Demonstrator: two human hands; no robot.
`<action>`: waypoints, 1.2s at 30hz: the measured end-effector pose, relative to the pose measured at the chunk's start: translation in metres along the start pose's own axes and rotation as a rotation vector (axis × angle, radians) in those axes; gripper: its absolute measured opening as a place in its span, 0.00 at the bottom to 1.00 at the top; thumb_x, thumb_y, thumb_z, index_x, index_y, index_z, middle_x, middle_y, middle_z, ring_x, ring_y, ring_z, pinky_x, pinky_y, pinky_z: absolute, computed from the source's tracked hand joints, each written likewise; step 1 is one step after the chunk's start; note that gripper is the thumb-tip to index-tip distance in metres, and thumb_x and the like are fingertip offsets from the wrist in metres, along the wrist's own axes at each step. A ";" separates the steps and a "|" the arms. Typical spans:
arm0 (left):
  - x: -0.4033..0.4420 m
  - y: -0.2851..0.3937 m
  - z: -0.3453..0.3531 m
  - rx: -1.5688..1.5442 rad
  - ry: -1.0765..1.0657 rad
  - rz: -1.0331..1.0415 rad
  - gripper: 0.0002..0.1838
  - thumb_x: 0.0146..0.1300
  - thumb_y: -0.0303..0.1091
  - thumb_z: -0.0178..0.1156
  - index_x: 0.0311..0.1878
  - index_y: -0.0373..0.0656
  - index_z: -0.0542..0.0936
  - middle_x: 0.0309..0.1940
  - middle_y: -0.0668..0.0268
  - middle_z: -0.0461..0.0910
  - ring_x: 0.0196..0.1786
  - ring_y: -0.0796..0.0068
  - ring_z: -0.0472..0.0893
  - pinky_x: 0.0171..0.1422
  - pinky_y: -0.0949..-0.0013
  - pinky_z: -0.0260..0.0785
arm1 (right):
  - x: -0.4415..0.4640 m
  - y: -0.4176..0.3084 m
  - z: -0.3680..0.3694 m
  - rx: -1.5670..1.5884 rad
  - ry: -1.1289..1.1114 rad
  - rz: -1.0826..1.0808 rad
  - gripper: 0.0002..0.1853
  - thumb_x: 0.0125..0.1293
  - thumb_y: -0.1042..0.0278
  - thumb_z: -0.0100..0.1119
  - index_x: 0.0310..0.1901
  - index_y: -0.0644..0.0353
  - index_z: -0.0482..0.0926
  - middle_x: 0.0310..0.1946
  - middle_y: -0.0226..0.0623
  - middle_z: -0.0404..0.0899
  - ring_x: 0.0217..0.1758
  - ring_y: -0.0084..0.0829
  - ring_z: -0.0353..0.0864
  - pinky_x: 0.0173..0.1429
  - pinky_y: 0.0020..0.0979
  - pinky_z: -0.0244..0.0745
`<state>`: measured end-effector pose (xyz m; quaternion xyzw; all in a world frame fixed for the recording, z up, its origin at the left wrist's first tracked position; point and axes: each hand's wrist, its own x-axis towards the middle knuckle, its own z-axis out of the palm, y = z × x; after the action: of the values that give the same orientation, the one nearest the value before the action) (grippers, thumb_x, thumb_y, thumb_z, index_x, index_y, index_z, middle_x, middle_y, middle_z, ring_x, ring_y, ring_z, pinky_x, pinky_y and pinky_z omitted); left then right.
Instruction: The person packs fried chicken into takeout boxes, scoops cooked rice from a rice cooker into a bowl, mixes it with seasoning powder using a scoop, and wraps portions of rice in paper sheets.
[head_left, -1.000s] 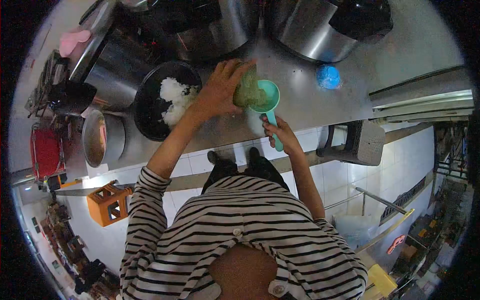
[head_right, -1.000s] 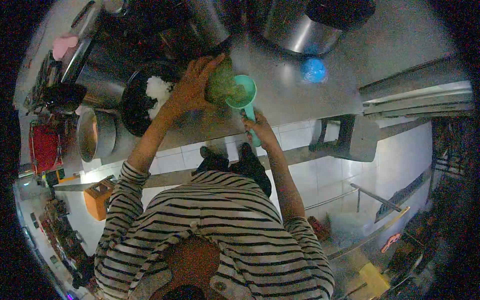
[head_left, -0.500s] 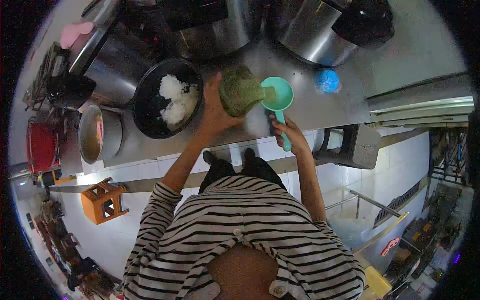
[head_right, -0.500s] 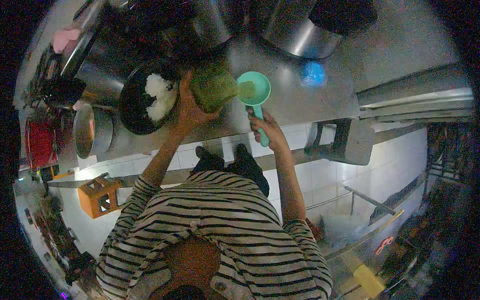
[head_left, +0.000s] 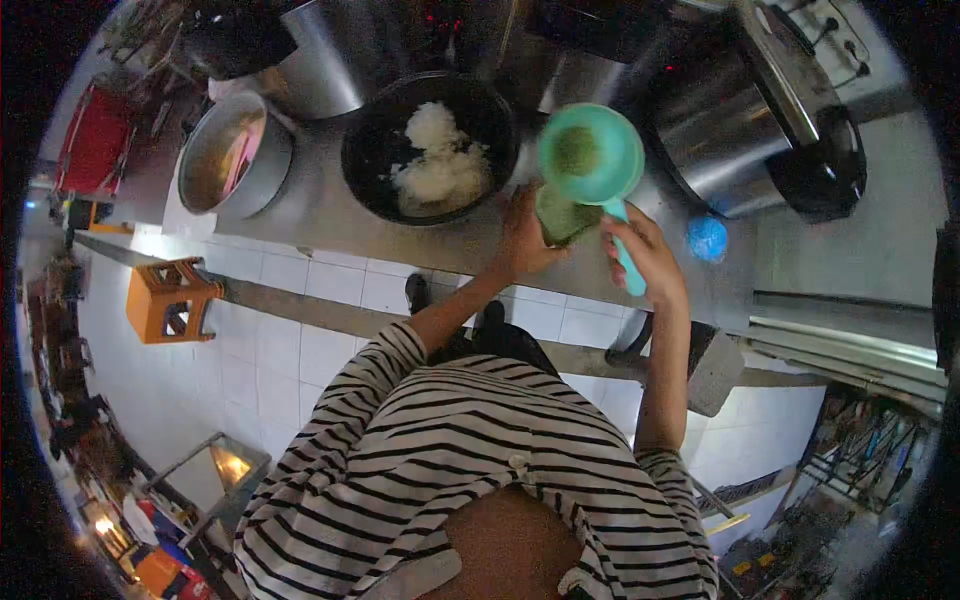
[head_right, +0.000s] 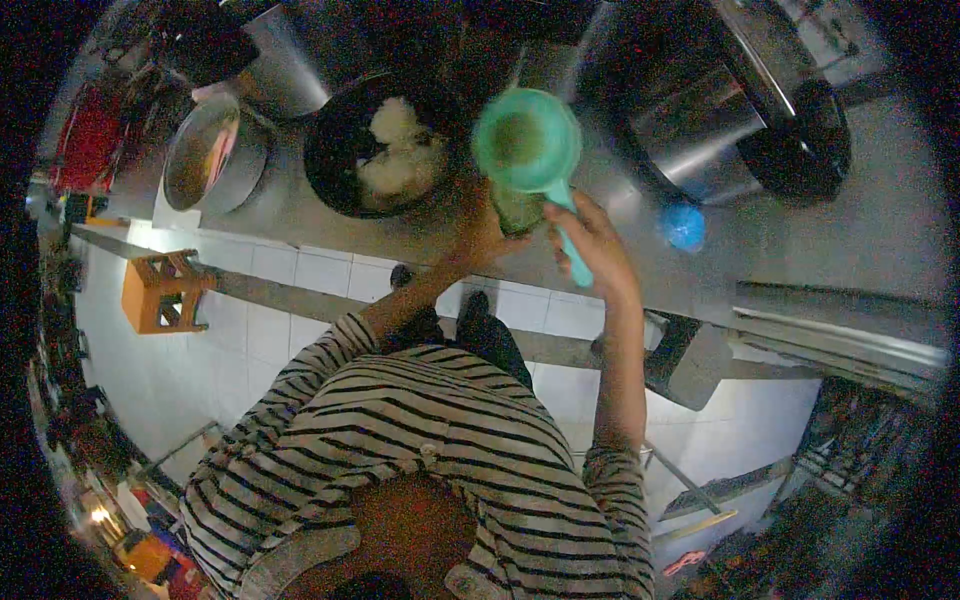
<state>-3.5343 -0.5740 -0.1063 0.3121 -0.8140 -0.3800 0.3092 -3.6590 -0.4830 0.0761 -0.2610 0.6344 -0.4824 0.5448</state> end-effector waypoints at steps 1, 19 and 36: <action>-0.003 -0.003 0.002 -0.012 0.021 -0.008 0.62 0.32 0.48 0.71 0.65 0.35 0.40 0.60 0.41 0.47 0.64 0.39 0.47 0.66 0.45 0.38 | 0.008 -0.012 0.020 -0.073 -0.060 -0.003 0.11 0.60 0.62 0.52 0.39 0.59 0.69 0.15 0.26 0.64 0.08 0.17 0.60 0.11 0.20 0.57; -0.095 -0.028 -0.243 -0.755 0.233 -0.554 0.21 0.62 0.36 0.51 0.55 0.39 0.59 0.19 0.62 0.74 0.21 0.78 0.73 0.23 0.77 0.65 | 0.106 -0.022 0.102 -0.658 0.143 -0.224 0.11 0.60 0.65 0.52 0.42 0.60 0.72 0.16 0.28 0.67 0.12 0.17 0.64 0.13 0.21 0.59; -0.031 -0.075 -0.257 -0.906 -0.269 -0.714 0.41 0.63 0.44 0.46 0.64 0.53 0.25 0.34 0.41 0.73 0.24 0.53 0.79 0.27 0.60 0.76 | 0.048 -0.012 0.156 -1.067 0.440 -0.402 0.27 0.55 0.71 0.54 0.59 0.52 0.64 0.35 0.47 0.78 0.27 0.36 0.77 0.29 0.33 0.71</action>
<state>-3.3046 -0.6984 -0.0419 0.3526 -0.4475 -0.8064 0.1587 -3.5273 -0.5795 0.0749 -0.5068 0.8243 -0.2343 0.0935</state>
